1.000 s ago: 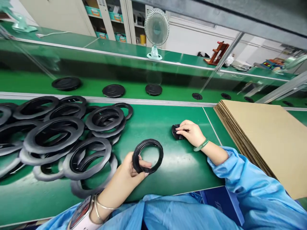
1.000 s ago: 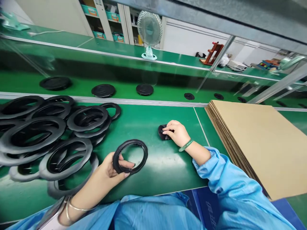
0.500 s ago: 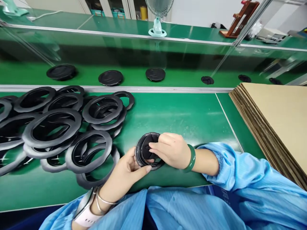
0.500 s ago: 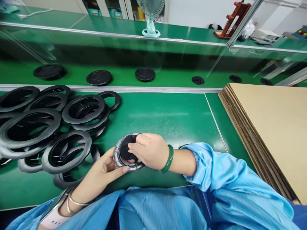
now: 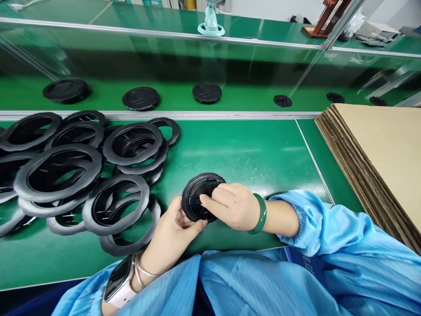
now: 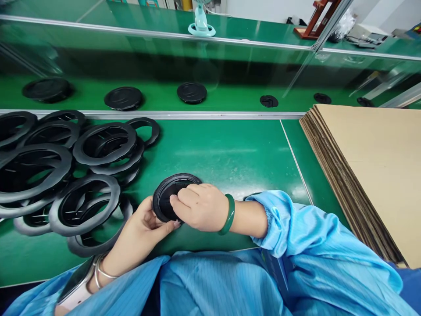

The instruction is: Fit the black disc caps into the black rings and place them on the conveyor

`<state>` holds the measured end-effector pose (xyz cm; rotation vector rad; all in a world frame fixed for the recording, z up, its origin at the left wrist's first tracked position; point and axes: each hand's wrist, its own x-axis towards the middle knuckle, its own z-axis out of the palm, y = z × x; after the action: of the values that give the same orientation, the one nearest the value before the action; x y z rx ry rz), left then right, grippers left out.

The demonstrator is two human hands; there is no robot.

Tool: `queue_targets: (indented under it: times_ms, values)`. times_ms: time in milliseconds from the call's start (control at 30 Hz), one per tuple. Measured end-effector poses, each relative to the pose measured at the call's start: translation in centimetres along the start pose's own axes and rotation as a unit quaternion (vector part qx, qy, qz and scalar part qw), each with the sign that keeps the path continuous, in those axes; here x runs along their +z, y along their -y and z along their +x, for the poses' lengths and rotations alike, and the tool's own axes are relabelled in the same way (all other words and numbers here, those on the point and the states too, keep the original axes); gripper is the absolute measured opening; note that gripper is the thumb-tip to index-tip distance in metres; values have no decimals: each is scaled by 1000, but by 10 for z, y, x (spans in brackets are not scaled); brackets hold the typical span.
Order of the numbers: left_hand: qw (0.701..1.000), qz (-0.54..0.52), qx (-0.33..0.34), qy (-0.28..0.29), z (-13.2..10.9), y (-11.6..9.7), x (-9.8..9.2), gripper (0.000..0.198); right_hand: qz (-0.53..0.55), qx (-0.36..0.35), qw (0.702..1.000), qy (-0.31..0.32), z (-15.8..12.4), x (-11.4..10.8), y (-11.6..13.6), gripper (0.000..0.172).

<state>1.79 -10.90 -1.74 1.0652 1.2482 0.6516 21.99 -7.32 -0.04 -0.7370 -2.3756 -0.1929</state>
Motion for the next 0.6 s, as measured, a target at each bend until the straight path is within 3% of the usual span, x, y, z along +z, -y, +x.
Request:
queue_targets:
  times_ms: [467,600]
  values:
    - [999,13,16,-25,-1,0,4,46,56,77,990,106,-2,5,2,25]
    - [1000,10,17,-21,-1,-1,5,45,38,103,988,105,-2,5,10,26]
